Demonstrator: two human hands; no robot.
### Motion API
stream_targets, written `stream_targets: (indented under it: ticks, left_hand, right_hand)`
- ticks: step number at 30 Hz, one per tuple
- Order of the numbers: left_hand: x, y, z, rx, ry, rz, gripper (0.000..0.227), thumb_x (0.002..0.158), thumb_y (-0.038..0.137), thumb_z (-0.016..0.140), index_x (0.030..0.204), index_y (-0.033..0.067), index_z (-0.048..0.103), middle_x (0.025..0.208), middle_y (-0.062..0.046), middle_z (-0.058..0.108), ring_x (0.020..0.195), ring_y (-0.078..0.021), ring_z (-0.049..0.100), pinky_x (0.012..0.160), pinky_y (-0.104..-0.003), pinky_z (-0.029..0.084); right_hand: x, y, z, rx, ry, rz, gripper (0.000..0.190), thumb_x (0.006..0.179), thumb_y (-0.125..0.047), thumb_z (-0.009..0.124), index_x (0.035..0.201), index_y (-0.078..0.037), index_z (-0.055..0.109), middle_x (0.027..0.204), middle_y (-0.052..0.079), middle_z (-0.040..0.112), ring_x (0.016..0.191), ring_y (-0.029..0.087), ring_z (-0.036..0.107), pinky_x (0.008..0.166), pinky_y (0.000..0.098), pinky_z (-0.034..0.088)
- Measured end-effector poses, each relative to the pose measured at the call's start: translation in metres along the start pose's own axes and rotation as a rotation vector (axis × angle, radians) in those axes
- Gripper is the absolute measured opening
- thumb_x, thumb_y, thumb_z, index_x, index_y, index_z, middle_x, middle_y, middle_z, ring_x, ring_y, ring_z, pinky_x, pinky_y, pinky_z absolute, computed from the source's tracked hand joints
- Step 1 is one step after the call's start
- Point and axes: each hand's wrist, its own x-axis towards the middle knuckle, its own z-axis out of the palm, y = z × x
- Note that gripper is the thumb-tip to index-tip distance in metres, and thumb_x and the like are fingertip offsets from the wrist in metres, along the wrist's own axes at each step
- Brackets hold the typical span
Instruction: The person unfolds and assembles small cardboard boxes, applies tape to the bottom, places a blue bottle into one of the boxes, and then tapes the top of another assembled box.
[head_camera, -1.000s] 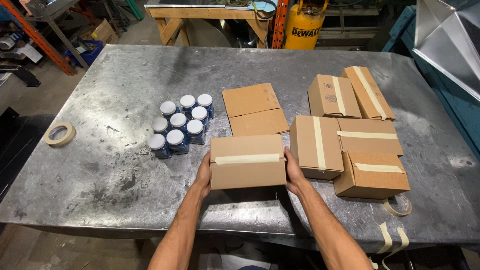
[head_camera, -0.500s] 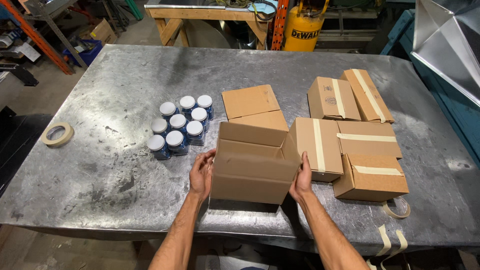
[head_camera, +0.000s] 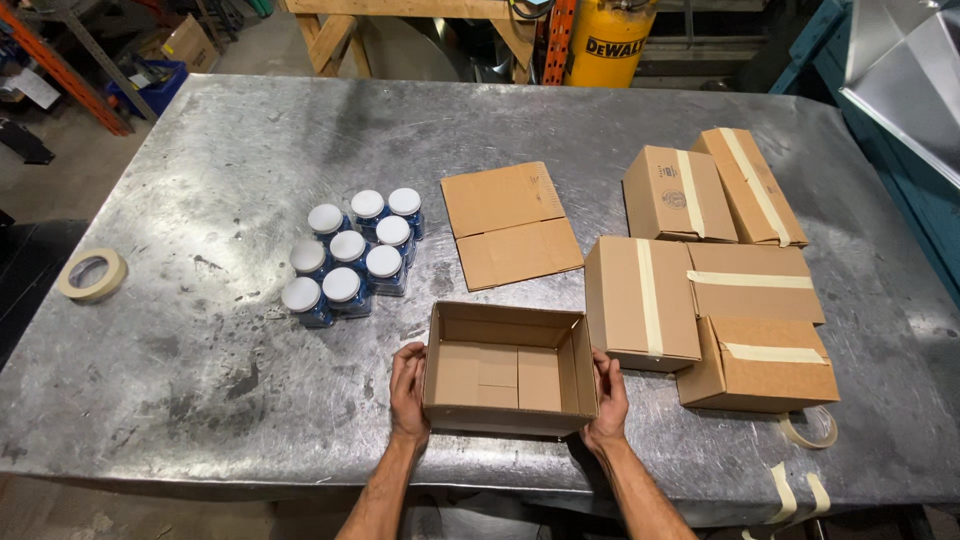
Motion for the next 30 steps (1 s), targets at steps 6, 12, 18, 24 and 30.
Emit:
stream_targets:
  ticks: [6,12,18,24,30]
  left_hand:
    - [-0.002,-0.019,-0.021,0.14,0.017,0.058,0.04,0.107,0.034,0.058,0.136,0.0068,0.062,0.121,-0.011,0.069,0.1,-0.0216,0.067,0.082,-0.037,0.053]
    - [-0.011,-0.008,-0.019,0.495,-0.074,0.136,0.049,0.104,0.043,0.056,0.136,0.0063,0.065,0.132,-0.013,0.068,0.128,-0.0266,0.063,0.112,-0.043,0.051]
    - [-0.022,0.087,0.048,0.717,-0.051,-0.365,0.07,0.086,0.03,0.08,0.15,0.0258,0.053,0.161,-0.019,0.059,0.155,-0.0291,0.057,0.114,-0.058,0.062]
    - [-0.008,0.108,0.0,0.701,0.281,-0.414,0.061,0.092,0.01,0.079,0.15,0.0084,0.06,0.127,-0.022,0.083,0.115,-0.0351,0.081,0.093,-0.053,0.068]
    - [-0.027,0.044,-0.046,1.364,0.132,-0.183,0.032,0.108,0.025,0.062,0.133,0.0188,0.081,0.105,0.0,0.064,0.09,-0.0163,0.061,0.08,-0.033,0.066]
  right_hand:
    - [-0.002,0.02,-0.02,0.028,-0.089,-0.019,0.064,0.113,-0.056,0.047,0.147,-0.005,0.063,0.131,0.018,0.073,0.113,0.03,0.07,0.095,0.0465,0.056]
    - [-0.033,-0.046,0.025,-0.44,-0.14,0.085,0.114,0.068,-0.077,0.062,0.166,-0.024,0.038,0.174,0.014,0.044,0.15,0.034,0.052,0.118,0.0608,0.05]
    - [-0.026,-0.058,-0.015,-0.767,-0.091,0.153,0.085,0.086,-0.041,0.065,0.167,-0.03,0.042,0.185,0.017,0.024,0.164,0.037,0.037,0.124,0.0728,0.036]
    - [-0.035,-0.095,-0.011,-0.749,0.072,0.209,0.077,0.095,-0.017,0.072,0.169,-0.01,0.051,0.132,0.022,0.082,0.12,0.027,0.076,0.105,0.0426,0.059]
    - [-0.019,-0.071,-0.054,-1.554,-0.434,-0.755,0.07,0.092,0.002,0.074,0.154,-0.029,0.062,0.168,0.022,0.048,0.146,0.038,0.057,0.113,0.0649,0.056]
